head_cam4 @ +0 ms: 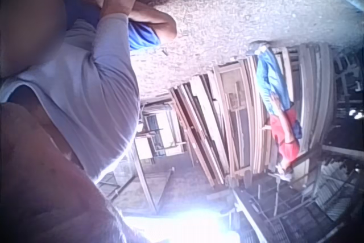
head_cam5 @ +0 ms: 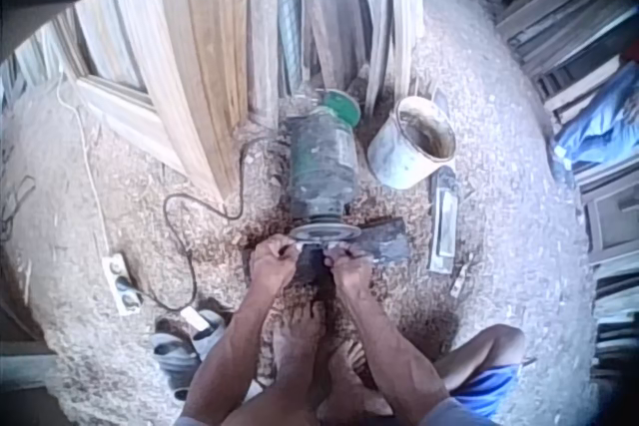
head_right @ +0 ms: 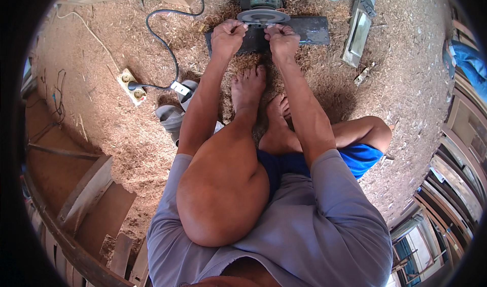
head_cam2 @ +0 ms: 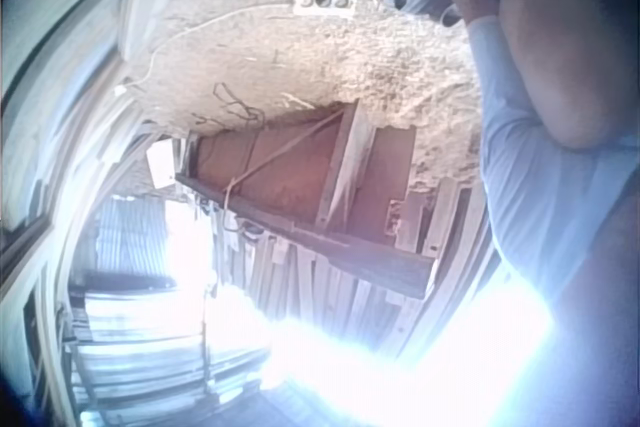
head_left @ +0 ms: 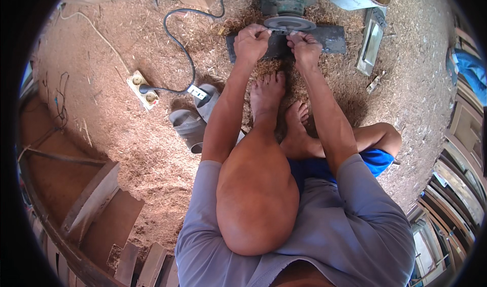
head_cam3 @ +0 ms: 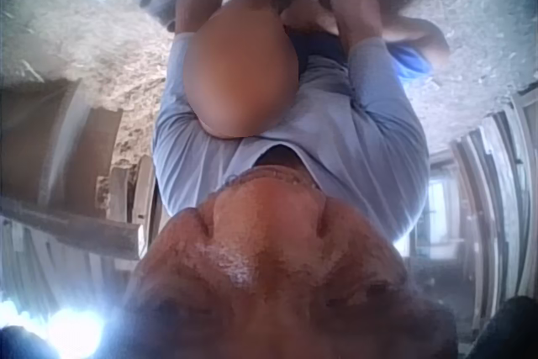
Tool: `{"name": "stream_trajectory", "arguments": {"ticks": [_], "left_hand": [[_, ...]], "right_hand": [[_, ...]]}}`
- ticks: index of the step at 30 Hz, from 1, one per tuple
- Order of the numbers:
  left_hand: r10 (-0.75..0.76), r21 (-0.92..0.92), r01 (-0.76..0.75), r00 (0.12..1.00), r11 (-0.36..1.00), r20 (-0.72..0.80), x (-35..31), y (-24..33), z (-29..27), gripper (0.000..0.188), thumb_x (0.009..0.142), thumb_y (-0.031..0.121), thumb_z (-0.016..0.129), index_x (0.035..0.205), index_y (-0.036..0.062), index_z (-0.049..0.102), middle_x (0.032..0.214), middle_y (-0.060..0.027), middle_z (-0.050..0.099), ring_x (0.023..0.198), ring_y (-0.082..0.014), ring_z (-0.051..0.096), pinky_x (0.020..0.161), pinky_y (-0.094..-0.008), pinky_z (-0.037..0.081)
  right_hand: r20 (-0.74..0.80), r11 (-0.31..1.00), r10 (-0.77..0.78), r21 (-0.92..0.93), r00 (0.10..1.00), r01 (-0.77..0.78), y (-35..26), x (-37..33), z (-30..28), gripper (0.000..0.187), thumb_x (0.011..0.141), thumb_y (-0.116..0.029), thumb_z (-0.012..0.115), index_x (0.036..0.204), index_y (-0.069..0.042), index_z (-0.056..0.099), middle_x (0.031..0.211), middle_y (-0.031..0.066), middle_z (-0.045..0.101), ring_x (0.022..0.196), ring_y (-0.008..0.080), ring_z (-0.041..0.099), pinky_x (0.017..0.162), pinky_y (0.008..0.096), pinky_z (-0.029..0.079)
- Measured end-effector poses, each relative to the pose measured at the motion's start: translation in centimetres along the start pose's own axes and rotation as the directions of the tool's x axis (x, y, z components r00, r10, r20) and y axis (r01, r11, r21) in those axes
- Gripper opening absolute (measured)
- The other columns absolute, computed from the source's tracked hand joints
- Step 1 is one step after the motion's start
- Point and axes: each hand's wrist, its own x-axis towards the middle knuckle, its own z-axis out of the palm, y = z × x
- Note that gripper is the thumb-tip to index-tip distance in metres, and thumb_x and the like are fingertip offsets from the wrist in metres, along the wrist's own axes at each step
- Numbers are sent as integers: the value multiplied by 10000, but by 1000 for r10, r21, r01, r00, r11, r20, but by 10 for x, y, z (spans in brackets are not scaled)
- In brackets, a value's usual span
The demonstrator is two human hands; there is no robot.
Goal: The person sharpens a metal hinge by holding it against a rotating bench grinder. The person repeatedly applies the edge of the hinge to the grinding wheel, occasionally dipping the metal into a bucket of water to cool it down, and checking the edge by hand between grinding passes.
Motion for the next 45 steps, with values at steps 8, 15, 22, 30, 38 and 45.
{"name": "stream_trajectory", "arguments": {"ticks": [8, 15, 22, 30, 38, 45], "left_hand": [[-9, -119, 9, 1000, 993, 1, 3, -11, 1, 115, 833, 136, 688, 838, 23, 664, 701, -23, 666, 626, -71, 618, 590, -227, 478], [-10, -170, 16, 999, 985, 32, 5, -17, 0, 95, 846, 117, 676, 844, 23, 660, 689, -14, 656, 591, -51, 596, 541, -209, 474], [-14, -240, 21, 999, 971, 29, 5, -17, -3, 84, 854, 89, 665, 844, 7, 650, 702, -29, 653, 602, -60, 607, 536, -206, 489], [-42, -345, 51, 998, 937, 36, 5, -22, -2, 78, 861, 57, 658, 867, -15, 630, 778, -58, 657, 639, -94, 641, 552, -207, 520], [-69, -224, 74, 997, 972, 33, 5, -18, -6, 148, 817, 185, 663, 846, 43, 690, 738, -77, 706, 684, -158, 682, 681, -281, 516], [-19, -231, 24, 1000, 973, 22, 7, -24, -3, 98, 852, 109, 670, 833, 15, 649, 676, -28, 658, 573, -48, 580, 522, -205, 462]], "right_hand": [[10, 999, -25, -29, 1000, 26, 2, 0, 5, 51, 825, -12, 666, 803, 27, 643, 747, 94, 670, 606, 123, 602, 540, 236, 482], [17, 998, -44, -35, 999, 44, 7, 0, 9, 38, 813, -8, 671, 805, 20, 647, 737, 88, 672, 582, 111, 587, 511, 226, 448], [28, 994, -50, -92, 998, 53, 7, -1, 13, 68, 837, -6, 660, 838, 58, 636, 805, 135, 683, 671, 143, 624, 596, 241, 502], [55, 988, -80, -130, 995, 87, 12, 2, 14, 71, 826, -2, 666, 814, 61, 638, 797, 130, 685, 649, 131, 609, 583, 234, 485], [30, 995, -82, -50, 996, 84, 18, 5, 13, 70, 799, -14, 686, 810, 40, 643, 720, 91, 670, 581, 109, 587, 515, 226, 452], [35, 993, -102, -50, 994, 104, 15, 1, 14, 66, 814, -18, 673, 818, 44, 651, 731, 94, 673, 590, 113, 595, 528, 228, 469]]}}
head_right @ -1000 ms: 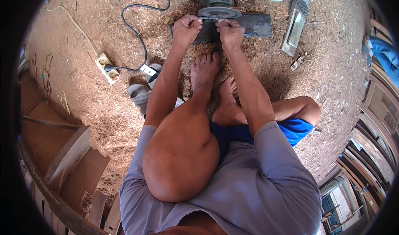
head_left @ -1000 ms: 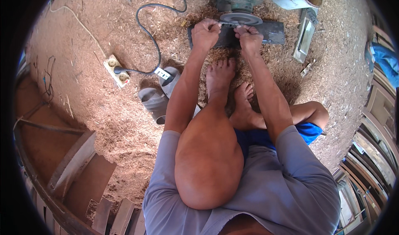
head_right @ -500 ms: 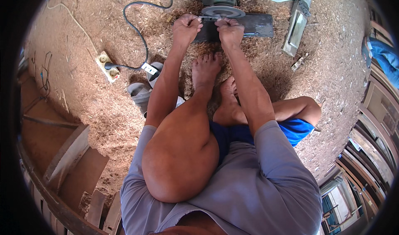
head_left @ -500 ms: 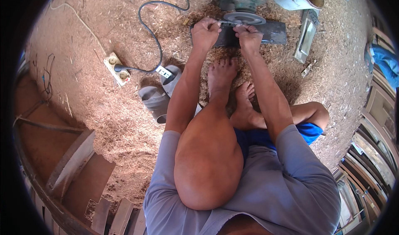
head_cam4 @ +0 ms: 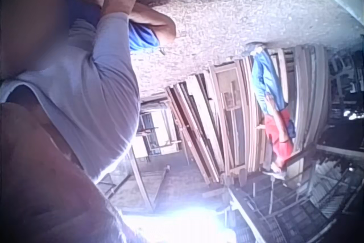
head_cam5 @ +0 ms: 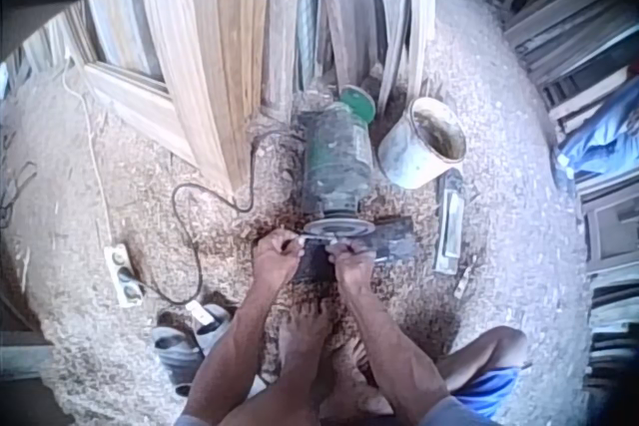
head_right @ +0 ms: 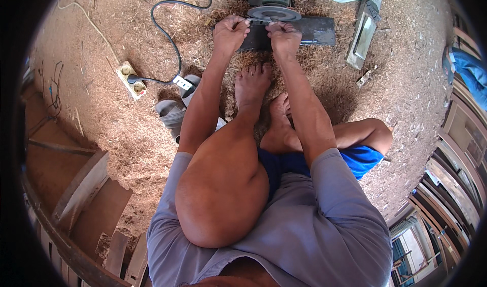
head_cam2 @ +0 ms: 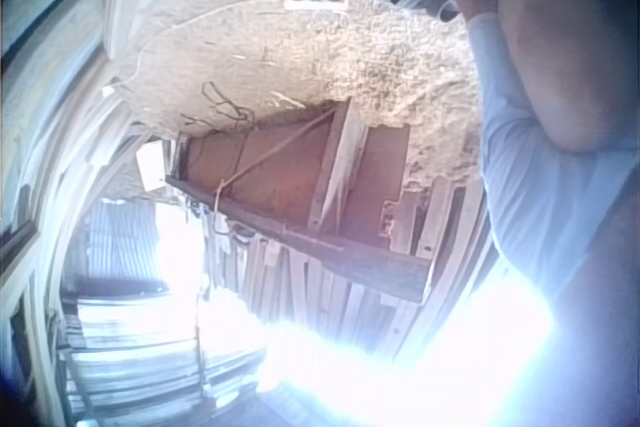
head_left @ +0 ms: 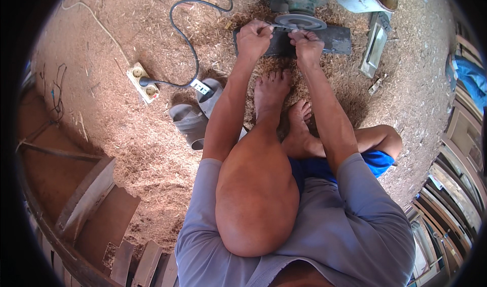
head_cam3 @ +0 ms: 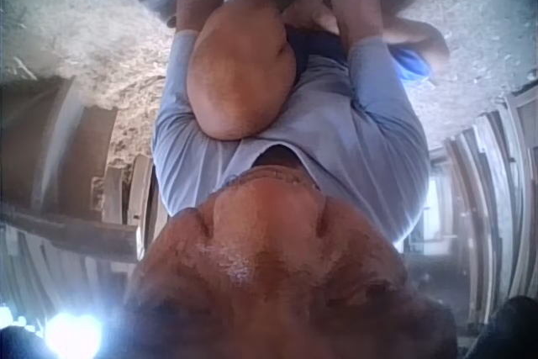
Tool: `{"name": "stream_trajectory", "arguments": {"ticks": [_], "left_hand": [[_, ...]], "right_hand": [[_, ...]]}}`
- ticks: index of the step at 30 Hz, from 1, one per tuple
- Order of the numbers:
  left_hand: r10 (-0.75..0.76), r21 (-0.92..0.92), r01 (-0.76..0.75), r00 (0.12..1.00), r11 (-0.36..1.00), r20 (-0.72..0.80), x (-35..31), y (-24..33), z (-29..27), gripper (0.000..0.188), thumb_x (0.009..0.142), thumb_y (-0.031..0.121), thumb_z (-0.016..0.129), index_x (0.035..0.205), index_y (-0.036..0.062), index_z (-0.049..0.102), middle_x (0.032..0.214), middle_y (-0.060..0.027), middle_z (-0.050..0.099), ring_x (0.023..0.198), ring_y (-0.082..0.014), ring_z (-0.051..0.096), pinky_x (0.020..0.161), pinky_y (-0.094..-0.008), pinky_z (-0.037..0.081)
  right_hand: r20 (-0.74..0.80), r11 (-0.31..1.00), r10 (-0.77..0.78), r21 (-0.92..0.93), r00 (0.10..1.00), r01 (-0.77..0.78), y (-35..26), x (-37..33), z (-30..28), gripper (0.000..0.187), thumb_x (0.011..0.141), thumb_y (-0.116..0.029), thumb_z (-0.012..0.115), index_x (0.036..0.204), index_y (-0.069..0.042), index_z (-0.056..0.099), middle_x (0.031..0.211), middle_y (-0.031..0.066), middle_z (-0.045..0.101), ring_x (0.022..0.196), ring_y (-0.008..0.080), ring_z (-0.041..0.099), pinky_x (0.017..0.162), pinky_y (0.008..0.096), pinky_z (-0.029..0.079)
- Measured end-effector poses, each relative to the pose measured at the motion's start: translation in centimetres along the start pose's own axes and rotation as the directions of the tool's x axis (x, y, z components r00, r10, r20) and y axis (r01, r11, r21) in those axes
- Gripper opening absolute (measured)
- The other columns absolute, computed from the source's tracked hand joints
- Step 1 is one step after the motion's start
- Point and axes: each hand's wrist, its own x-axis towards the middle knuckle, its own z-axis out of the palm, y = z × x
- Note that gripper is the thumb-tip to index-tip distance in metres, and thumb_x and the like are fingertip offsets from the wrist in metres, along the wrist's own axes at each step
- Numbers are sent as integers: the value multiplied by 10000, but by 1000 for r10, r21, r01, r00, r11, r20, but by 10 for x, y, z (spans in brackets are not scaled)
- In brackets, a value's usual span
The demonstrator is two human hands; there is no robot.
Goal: The person sharpens a metal hinge by holding it against a rotating bench grinder. The person repeatedly applies the edge of the hinge to the grinding wheel, occasionally dipping the metal into a bucket of water to cool it down, and checking the edge by hand between grinding passes.
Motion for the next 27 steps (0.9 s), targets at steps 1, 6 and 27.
{"name": "stream_trajectory", "arguments": {"ticks": [1, 6, 27], "left_hand": [[1, -1, -1, 1000, 1000, -2, 0, 1, 1, 99, 853, 110, 669, 832, 15, 649, 675, -26, 656, 573, -48, 580, 521, -205, 459], [-10, 39, 10, 1000, 999, 4, -1, 8, 3, 107, 849, 130, 676, 836, 25, 658, 683, -23, 663, 585, -50, 585, 537, -212, 462], [-8, 293, 21, 999, 956, -44, -14, 39, 7, 215, 805, 273, 706, 885, 74, 686, 811, -81, 695, 753, -209, 662, 727, -316, 502]], "right_hand": [[5, 1000, 5, -10, 1000, -5, 0, 1, -1, 72, 821, -19, 672, 827, 48, 648, 757, 105, 678, 611, 119, 600, 548, 229, 477], [-9, 1000, 1, 4, 1000, -1, 0, 3, -5, 69, 824, -25, 671, 816, 41, 650, 738, 93, 675, 590, 112, 592, 538, 231, 472], [-19, 992, 117, -37, 993, -118, -8, 3, -18, 75, 858, -86, 669, 871, -20, 637, 800, 83, 698, 614, 99, 620, 519, 215, 467]]}}
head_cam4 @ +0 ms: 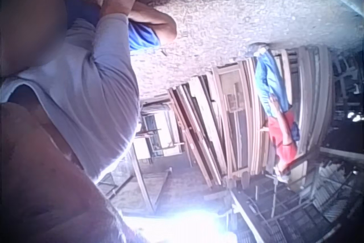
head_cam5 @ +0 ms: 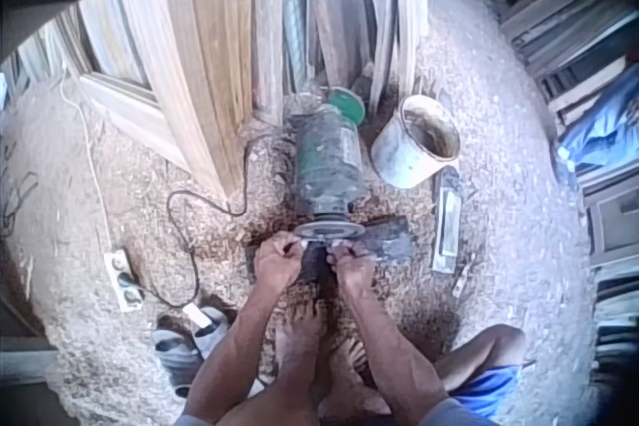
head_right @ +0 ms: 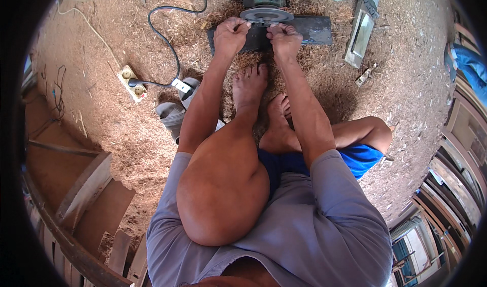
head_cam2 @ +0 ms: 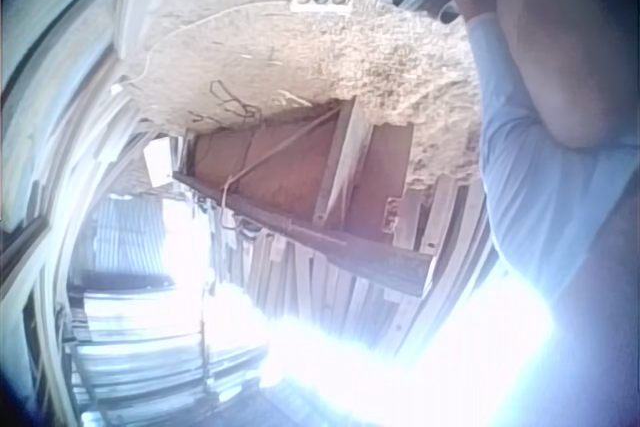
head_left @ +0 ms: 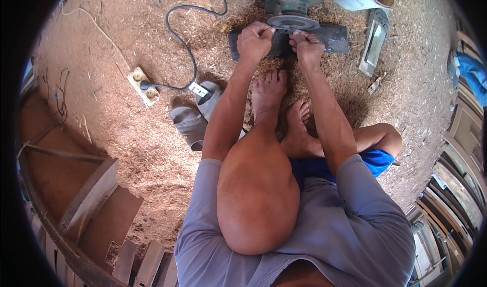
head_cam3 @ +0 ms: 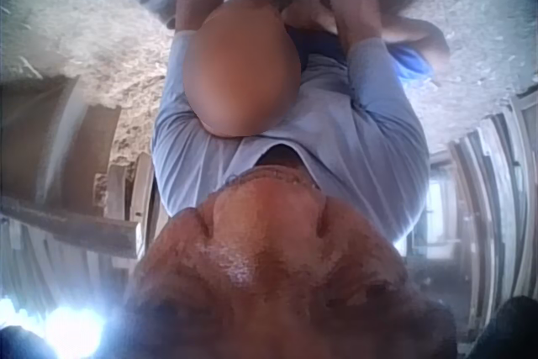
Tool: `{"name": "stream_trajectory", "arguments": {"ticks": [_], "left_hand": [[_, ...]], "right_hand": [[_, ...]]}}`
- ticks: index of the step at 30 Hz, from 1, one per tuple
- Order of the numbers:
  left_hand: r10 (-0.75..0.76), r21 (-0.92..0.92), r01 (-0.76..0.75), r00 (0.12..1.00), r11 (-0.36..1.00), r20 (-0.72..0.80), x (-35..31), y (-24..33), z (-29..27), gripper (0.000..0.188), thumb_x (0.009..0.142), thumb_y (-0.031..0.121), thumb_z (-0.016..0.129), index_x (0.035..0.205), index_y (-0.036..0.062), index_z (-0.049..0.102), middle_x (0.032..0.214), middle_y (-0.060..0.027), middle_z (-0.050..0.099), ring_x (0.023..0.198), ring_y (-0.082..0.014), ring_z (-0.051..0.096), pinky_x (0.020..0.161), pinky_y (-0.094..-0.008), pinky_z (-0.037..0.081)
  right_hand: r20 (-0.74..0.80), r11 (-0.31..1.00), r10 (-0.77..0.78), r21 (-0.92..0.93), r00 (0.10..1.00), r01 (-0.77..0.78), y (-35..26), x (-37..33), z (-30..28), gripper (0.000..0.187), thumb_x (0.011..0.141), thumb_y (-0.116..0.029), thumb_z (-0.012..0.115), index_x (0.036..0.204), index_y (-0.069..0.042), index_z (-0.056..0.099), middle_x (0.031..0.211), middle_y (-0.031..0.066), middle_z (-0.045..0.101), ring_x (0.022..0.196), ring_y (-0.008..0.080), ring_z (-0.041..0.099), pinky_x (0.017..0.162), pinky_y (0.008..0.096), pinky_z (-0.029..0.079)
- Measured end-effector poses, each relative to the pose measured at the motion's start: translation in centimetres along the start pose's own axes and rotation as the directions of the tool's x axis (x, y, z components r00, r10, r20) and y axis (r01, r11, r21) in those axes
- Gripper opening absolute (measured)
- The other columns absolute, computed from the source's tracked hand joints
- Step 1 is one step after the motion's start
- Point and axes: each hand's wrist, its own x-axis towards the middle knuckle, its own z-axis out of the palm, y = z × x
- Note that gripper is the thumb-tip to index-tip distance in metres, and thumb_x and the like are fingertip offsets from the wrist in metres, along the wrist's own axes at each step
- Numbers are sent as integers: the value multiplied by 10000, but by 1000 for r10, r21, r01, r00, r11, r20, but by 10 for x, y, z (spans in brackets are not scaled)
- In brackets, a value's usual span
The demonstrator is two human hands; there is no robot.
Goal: The person sharpens a metal hinge by holding it against a rotating bench grinder. The person repeatedly applies the edge of the hinge to the grinding wheel, occasionally dipping the metal into a bucket of water to cool it down, and checking the edge by hand between grinding passes.
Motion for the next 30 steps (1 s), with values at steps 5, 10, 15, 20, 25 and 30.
{"name": "stream_trajectory", "arguments": {"ticks": [5, 10, 15, 20, 25, 30], "left_hand": [[-12, 30, 12, 1000, 999, 12, 0, 2, -1, 221, 803, 277, 708, 889, 74, 686, 837, -93, 699, 772, -226, 667, 739, -323, 505], [38, -3, -38, 999, 999, -16, 0, -1, -1, 206, 801, 255, 711, 883, 68, 687, 795, -90, 693, 740, -210, 665, 715, -316, 509], [80, -32, -81, 996, 996, -35, 3, -10, 3, 170, 810, 213, 706, 872, 56, 684, 735, -67, 684, 681, -159, 649, 680, -289, 505], [2, -63, -1, 1000, 998, 15, 7, -19, 4, 177, 802, 254, 693, 888, 99, 699, 820, -75, 701, 756, -216, 664, 725, -327, 508], [-10, -104, 12, 1000, 995, 24, 9, -25, 5, 190, 798, 268, 685, 899, 109, 706, 835, -85, 708, 783, -244, 680, 742, -344, 513], [8, -193, 2, 999, 981, 52, 8, -22, 2, 152, 816, 208, 661, 871, 70, 693, 763, -80, 702, 720, -199, 681, 702, -308, 512]], "right_hand": [[1, 1000, 18, 25, 1000, -18, -3, -2, -1, 81, 857, -80, 668, 886, -15, 631, 806, 88, 698, 623, 105, 628, 515, 213, 466], [-27, 999, -4, 54, 1000, 6, -5, -4, 4, 46, 844, -28, 656, 826, 9, 636, 754, 88, 679, 583, 108, 606, 483, 218, 440], [-29, 995, -36, 91, 999, 39, -1, -1, 6, 51, 837, -21, 663, 811, 16, 637, 735, 81, 671, 582, 110, 594, 501, 227, 450], [-40, 999, -21, 42, 999, 23, -4, -5, 10, 53, 835, -21, 664, 806, 17, 640, 731, 83, 671, 575, 108, 588, 501, 229, 453], [-41, 999, -29, 34, 999, 30, -5, -6, 13, 53, 833, -18, 663, 808, 22, 640, 734, 88, 673, 575, 109, 591, 500, 228, 454], [-32, 998, -47, 40, 998, 48, -2, -5, 15, 52, 830, -12, 661, 814, 33, 640, 734, 95, 674, 576, 112, 596, 499, 227, 456]]}}
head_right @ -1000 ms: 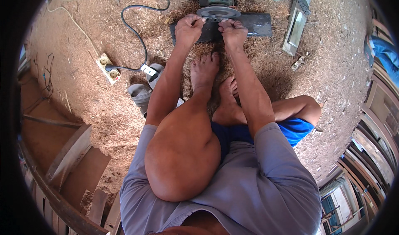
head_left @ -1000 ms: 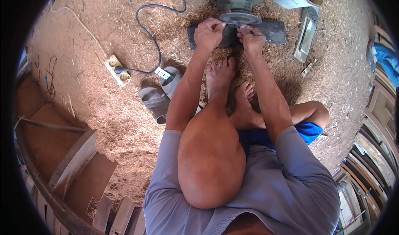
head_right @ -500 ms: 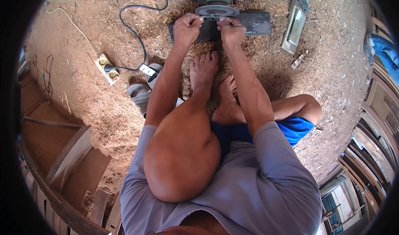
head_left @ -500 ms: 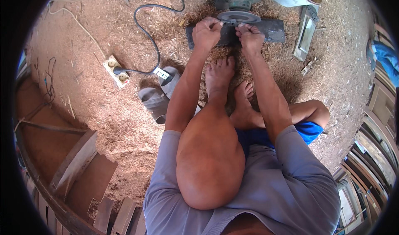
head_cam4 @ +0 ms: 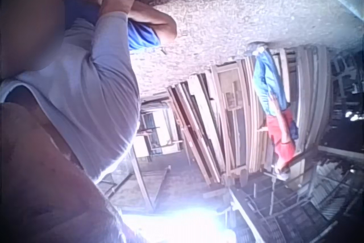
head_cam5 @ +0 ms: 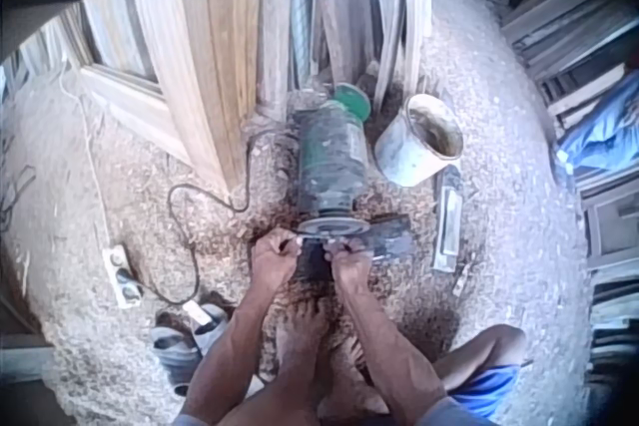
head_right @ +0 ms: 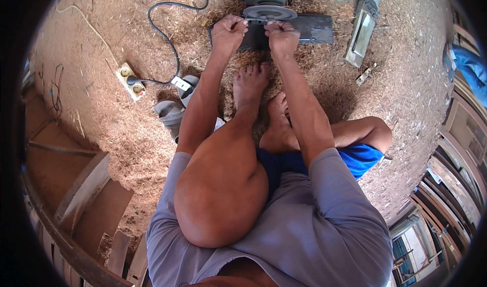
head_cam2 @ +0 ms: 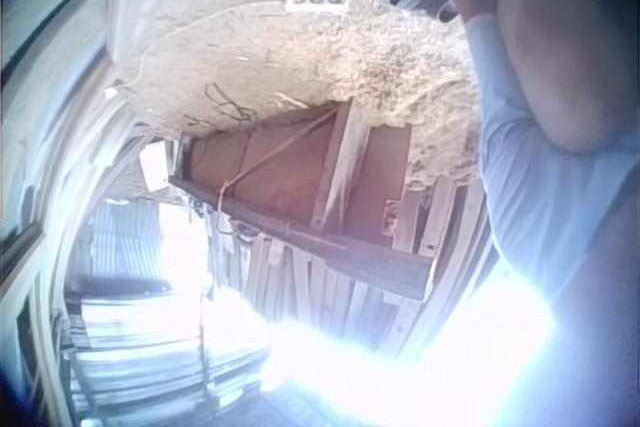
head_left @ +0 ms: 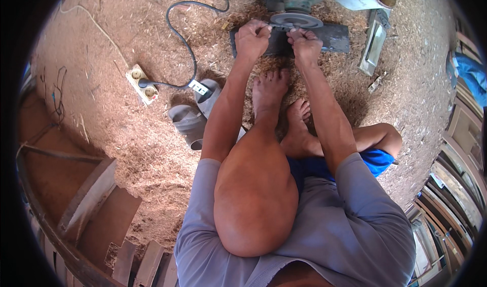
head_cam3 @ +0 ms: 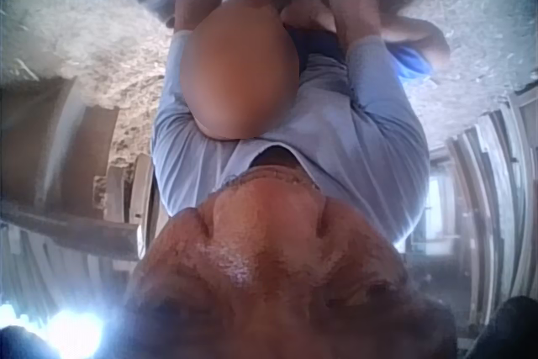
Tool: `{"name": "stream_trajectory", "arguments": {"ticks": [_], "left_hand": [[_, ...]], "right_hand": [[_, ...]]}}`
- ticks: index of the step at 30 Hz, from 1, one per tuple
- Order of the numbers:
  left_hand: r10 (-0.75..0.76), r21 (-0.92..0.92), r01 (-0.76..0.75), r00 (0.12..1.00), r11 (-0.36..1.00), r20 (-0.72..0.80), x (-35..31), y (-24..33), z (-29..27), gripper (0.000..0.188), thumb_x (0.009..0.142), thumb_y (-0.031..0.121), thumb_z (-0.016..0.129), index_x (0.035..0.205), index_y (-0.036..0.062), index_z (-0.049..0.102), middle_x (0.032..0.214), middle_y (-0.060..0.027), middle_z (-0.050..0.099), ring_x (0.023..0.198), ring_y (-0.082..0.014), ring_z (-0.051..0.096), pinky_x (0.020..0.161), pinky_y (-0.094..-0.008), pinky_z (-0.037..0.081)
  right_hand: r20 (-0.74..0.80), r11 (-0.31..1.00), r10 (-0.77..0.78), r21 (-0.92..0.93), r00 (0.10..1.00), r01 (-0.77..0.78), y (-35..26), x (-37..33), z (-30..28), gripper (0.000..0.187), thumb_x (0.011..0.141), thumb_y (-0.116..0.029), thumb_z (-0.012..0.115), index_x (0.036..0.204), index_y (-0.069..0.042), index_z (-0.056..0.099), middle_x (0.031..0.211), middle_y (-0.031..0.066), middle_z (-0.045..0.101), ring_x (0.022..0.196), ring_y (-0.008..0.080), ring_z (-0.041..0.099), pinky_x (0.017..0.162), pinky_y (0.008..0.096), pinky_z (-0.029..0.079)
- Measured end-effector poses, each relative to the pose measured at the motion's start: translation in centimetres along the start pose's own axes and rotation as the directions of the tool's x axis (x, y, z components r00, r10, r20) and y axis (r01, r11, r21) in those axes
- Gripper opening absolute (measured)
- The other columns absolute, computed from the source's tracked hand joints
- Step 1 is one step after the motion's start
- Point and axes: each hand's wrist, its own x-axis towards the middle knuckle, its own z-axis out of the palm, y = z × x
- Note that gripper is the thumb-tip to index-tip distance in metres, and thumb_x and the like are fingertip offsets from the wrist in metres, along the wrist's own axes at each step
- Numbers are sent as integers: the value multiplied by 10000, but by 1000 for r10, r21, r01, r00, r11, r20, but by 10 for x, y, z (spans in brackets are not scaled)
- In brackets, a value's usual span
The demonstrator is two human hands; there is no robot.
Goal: The person sharpens a metal hinge by holding it against a rotating bench grinder. The person repeatedly applies the edge of the hinge to the grinding wheel, occasionally dipping the metal into a bucket of water to cool it down, and checking the edge by hand between grinding passes.
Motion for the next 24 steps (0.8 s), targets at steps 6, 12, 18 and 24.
{"name": "stream_trajectory", "arguments": {"ticks": [6, 12, 18, 24], "left_hand": [[-9, -38, 9, 1000, 999, 5, 2, -7, -3, 136, 820, 174, 652, 858, 47, 683, 746, -83, 702, 705, -181, 682, 694, -297, 511], [-2, -124, 0, 1000, 992, -15, 6, -19, -3, 130, 826, 153, 648, 858, 30, 676, 751, -93, 703, 699, -162, 686, 686, -288, 513], [7, -121, -7, 1000, 993, -1, 8, -17, -2, 117, 835, 128, 643, 856, 16, 665, 753, -98, 699, 698, -156, 696, 670, -278, 519], [-10, -198, 6, 1000, 980, -19, 6, -20, 1, 112, 824, 135, 653, 832, 24, 664, 749, -101, 695, 693, -162, 692, 666, -290, 517]], "right_hand": [[31, 998, 8, -61, 999, -6, 4, 0, 3, 80, 852, -68, 667, 851, 8, 643, 790, 92, 695, 586, 83, 585, 478, 204, 433], [43, 1000, -2, -8, 999, 2, 3, -4, 9, 59, 829, -1, 658, 833, 55, 641, 741, 114, 673, 592, 127, 615, 528, 228, 489], [42, 1000, 3, -16, 999, -2, 4, 0, 10, 82, 832, -11, 662, 859, 64, 643, 751, 111, 674, 610, 127, 616, 535, 232, 487], [40, 999, 3, -54, 999, -1, 7, 1, 8, 92, 835, -16, 656, 866, 70, 645, 759, 112, 678, 608, 125, 611, 545, 238, 485]]}}
